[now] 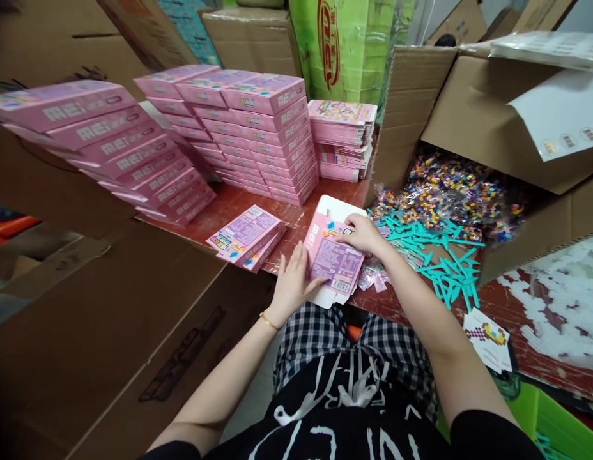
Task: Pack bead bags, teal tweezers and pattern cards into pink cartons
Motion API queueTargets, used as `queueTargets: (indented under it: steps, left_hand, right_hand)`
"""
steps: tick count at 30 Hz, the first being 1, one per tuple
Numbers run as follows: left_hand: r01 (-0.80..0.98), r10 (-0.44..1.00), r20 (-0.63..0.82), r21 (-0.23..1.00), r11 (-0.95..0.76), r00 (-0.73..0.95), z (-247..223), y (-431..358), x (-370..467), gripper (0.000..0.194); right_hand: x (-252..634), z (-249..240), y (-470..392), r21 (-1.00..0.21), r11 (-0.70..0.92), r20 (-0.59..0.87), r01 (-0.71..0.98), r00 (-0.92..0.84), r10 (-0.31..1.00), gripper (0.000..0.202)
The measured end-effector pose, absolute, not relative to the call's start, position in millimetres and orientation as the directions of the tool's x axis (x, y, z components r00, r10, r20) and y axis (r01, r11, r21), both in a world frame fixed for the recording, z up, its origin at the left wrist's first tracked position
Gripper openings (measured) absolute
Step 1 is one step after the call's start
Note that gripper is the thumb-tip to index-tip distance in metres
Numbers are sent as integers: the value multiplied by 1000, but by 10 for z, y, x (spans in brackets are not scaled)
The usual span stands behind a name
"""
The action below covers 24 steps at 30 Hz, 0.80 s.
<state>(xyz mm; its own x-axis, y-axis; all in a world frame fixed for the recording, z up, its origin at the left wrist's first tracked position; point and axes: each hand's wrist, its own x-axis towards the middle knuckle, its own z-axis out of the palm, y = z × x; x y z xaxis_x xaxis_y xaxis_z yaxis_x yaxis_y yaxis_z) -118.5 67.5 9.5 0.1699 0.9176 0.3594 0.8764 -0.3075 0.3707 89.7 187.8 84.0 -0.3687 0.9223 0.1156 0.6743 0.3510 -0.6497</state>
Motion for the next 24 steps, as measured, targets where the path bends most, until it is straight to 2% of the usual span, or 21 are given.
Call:
queueTargets:
  steps: [2,4,5,7,9,10,12,13,15,16,18,20,22,23,24]
  left_hand:
    - [830,856,500,418,-370,131,470,465,-1202,105]
    - [748,824,554,496,-441,118,838,216,-1184,110]
    - [682,840,524,563,-467,143,984,97,-1160,104]
    - [524,892,397,723,-450,217,1148,-95,-1080,70]
    - [369,930,264,863,-346,254,1121,-208,-961,35]
    - [286,947,209,917,-277,244,1047,-241,-890,27]
    - [101,975,108,987,-129,193,825,-284,-737,27]
    - [5,984,56,998,-58,172,697,-305,-661,28]
    - [-143,983,-35,988,61,178,449,-355,-521,32]
    - [-183,976,-71,977,110,208,343,-378,-458,33]
    - [-208,955,-95,965,158,282,185,-394,-347,38]
    - [-190,953,-48,976,109,299,107,-333,-245,53]
    - [-146,977,36,989,-5,212,90,-191,-146,72]
    - [-112,985,58,993,-40,161,95,-103,-98,74]
    - [-74,990,54,996,-44,133,102,-17,-54,67]
  right_hand:
    - [965,1156,1420,-792,431,237,432,-434,869,30]
    - [1039,1424,955,-834,492,358,249,-434,827,32]
    - [1076,1516,757,-819,544,432,182,-429,793,30]
    - [1151,1581,474,-728,672,575,135,-415,706,22]
    - [1226,1487,335,-569,789,689,232,-389,611,15]
    - [1265,1391,299,-478,812,738,336,-348,578,21]
    - [1356,1140,244,-354,733,821,581,-181,541,41]
    - [1409,998,208,-356,645,840,676,-71,538,53]
    - [1526,705,108,-491,479,799,727,156,581,69]
    - [1586,563,48,-597,424,732,681,246,635,71]
    - [1694,302,-68,-810,337,527,480,342,778,62]
    - [1773,92,-148,-945,230,297,234,313,902,49]
    - [1824,-54,-180,-992,109,122,64,237,964,39]
    - [1842,-101,-181,-998,67,70,23,213,975,36]
    - [1856,-133,-178,-999,40,41,10,207,978,37]
